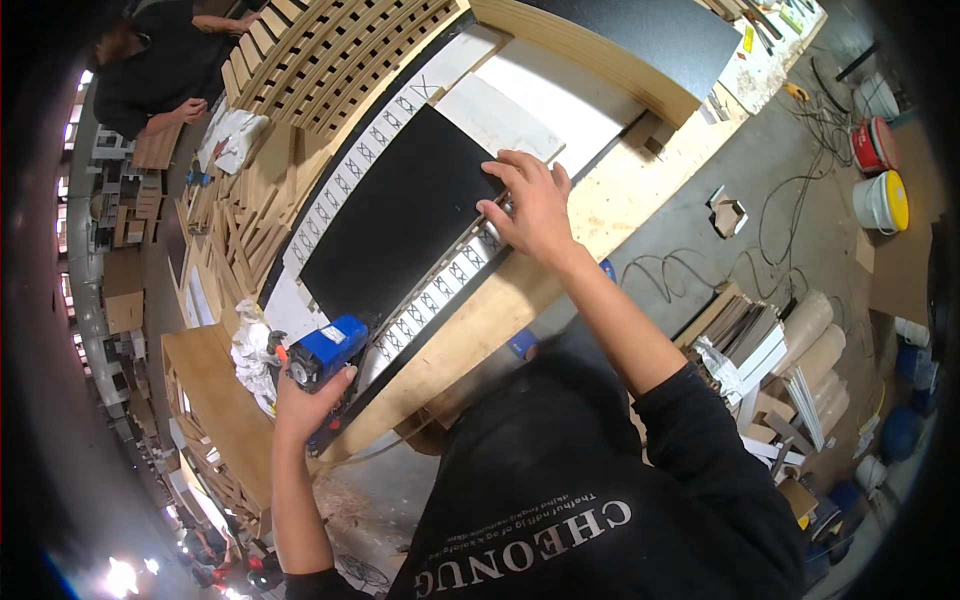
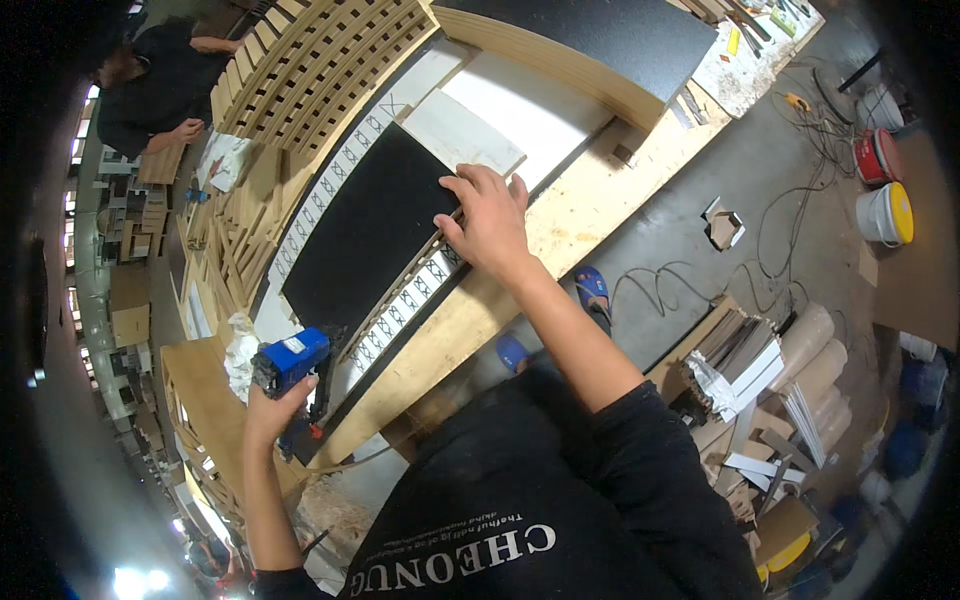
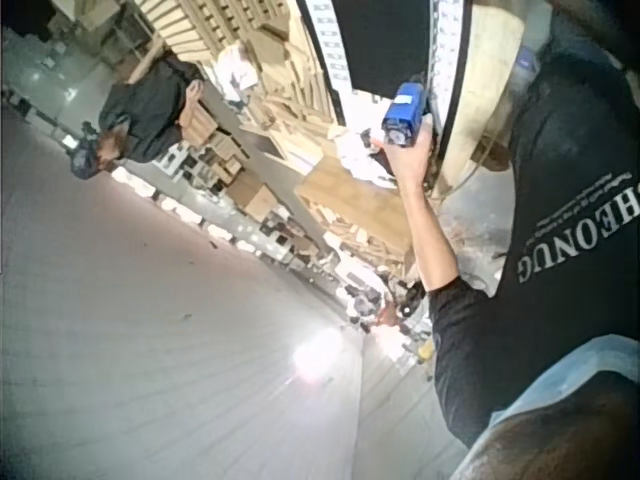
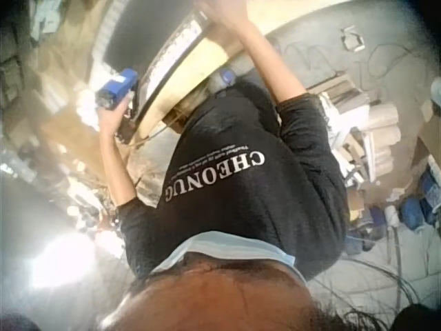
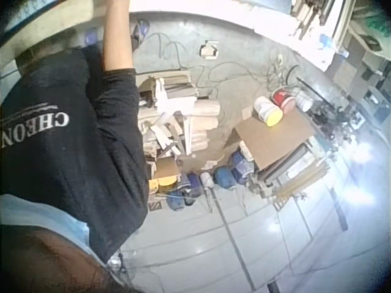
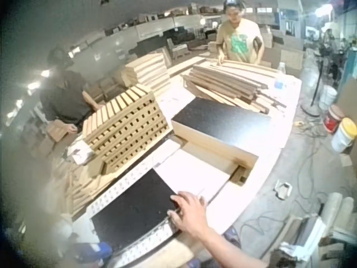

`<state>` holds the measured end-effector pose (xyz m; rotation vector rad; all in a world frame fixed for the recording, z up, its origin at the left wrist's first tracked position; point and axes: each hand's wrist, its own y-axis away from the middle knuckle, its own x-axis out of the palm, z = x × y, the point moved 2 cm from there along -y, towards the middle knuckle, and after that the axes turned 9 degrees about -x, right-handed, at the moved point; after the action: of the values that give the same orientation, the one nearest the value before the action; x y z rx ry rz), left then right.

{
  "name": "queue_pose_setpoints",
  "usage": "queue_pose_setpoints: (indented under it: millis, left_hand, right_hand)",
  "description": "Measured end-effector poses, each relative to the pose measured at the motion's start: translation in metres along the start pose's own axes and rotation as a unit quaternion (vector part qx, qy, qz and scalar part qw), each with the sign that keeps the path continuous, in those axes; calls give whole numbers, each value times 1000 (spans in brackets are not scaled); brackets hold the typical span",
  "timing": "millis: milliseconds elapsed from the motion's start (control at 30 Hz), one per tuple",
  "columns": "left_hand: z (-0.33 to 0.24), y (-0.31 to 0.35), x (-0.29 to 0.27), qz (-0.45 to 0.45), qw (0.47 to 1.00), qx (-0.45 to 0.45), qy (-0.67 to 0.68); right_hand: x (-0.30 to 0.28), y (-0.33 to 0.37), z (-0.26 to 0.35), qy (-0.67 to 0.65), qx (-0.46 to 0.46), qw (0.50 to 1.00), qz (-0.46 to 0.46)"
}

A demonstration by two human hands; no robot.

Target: The person assembles a wooden grate by positioning a black panel, applying glue with a tool, and then placing and securing wooden slats into a frame using a pneumatic stapler and a utility knife.

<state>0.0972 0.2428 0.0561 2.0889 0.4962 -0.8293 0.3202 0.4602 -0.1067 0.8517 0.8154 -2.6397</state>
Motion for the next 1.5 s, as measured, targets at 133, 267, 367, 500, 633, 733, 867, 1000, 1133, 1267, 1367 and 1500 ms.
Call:
queue_pose_setpoints:
  millis: [133, 267, 367, 500, 633, 733, 867, 1000, 1133, 1267, 1367, 1500]
  left_hand:
    - [-3, 0, -5, -9, 999, 3, -46]
    - [-3, -7, -9, -28, 994, 34, -99]
    - [-10, -11, -8, -5, 995, -34, -92]
    - [-4, -23, -6, 16, 997, -28, -72]
    - [-10, -29, -2, 27, 996, 2, -81]
    - [-11, -34, -1, 34, 996, 17, -86]
    - [-14, -35, -1, 59, 996, 10, -73]
    - [-18, -36, 1, 61, 995, 10, -78]
    - [-17, -42, 3, 68, 995, 7, -73]
    - [-21, -44, 4, 64, 995, 16, -73]
    - [-19, -49, 4, 78, 993, 14, -88]
    - [-22, -51, 6, 84, 992, 11, -99]
  right_hand:
    - [2, -6, 8, 47, -8, 999, -2]
    - [1, -22, -2, -3, 12, 999, 45]
    - [0, -33, -11, -37, 58, 994, 83]
    - [-5, -47, -11, -68, 117, 981, 140]
    - [-3, -48, -14, -74, 125, 979, 142]
    - [-3, -48, -17, -76, 128, 978, 146]
    - [2, -46, -20, -88, 144, 974, 152]
    - [0, -47, -18, -100, 171, 966, 166]
    - [-3, -49, -17, -110, 174, 965, 160]
    - [-4, -53, -20, -124, 185, 959, 177]
    - [-3, -52, -24, -121, 181, 961, 173]
    - [-1, -54, -25, -132, 193, 956, 176]
